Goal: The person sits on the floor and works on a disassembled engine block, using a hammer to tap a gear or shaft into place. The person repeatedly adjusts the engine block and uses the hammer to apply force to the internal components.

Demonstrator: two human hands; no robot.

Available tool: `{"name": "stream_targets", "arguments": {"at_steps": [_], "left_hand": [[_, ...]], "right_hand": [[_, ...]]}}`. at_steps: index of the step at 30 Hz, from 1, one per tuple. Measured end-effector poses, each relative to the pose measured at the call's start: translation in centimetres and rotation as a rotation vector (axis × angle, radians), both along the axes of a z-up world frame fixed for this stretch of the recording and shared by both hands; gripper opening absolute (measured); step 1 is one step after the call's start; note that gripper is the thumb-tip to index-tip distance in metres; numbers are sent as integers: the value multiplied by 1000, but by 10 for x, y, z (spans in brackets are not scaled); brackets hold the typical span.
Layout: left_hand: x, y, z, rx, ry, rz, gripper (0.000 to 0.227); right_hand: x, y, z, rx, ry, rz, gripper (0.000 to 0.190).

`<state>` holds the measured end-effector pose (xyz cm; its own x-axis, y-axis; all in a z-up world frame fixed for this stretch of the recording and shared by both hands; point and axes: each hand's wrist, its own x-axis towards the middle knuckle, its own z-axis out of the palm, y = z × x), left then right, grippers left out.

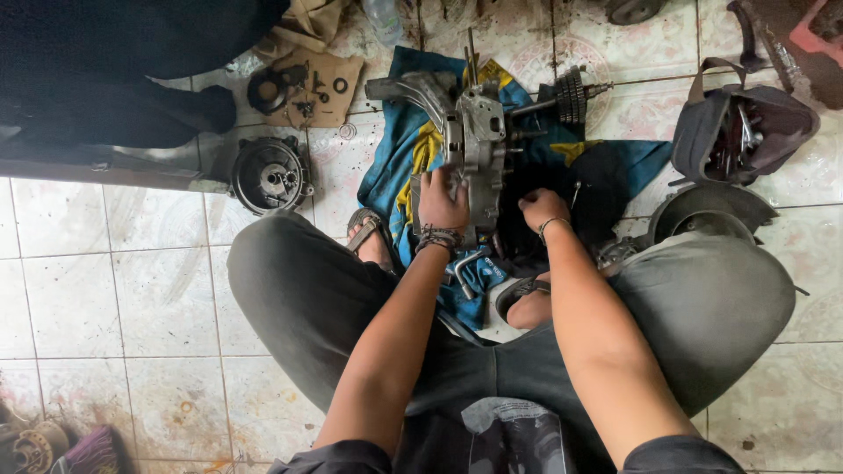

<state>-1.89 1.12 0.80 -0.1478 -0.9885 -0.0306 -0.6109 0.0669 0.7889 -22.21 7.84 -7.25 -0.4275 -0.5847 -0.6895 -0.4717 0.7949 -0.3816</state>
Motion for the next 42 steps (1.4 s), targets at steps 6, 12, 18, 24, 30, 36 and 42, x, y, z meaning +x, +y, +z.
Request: {"name": "stream_targets", "arguments": {"at_steps": [6, 12, 18, 24, 30, 36, 42], "left_hand": [[-33, -47, 22, -206, -171, -139, 83], [-76, -86, 46, 110, -548, -260, 118], [-73, -92, 29, 128, -623, -334, 118], [-66, -90, 35, 63, -670, -403, 114], [-64, -92, 34, -27, -674, -417, 112], [-45, -102, 26, -152, -651, -451, 109], [-22, -116, 29, -206, -587, -472, 107]], "right_hand": [[1, 3, -13, -146, -21, -67, 51], [25, -32, 11, -386, -294, -193, 46], [42, -34, 14, -615, -125, -4, 42], [45, -35, 18, -484, 106, 116, 43], [51, -39, 23, -456, 201, 121, 40], [64, -45, 25, -418, 211, 169, 36], [84, -55, 30, -505, 156, 119, 32]]}}
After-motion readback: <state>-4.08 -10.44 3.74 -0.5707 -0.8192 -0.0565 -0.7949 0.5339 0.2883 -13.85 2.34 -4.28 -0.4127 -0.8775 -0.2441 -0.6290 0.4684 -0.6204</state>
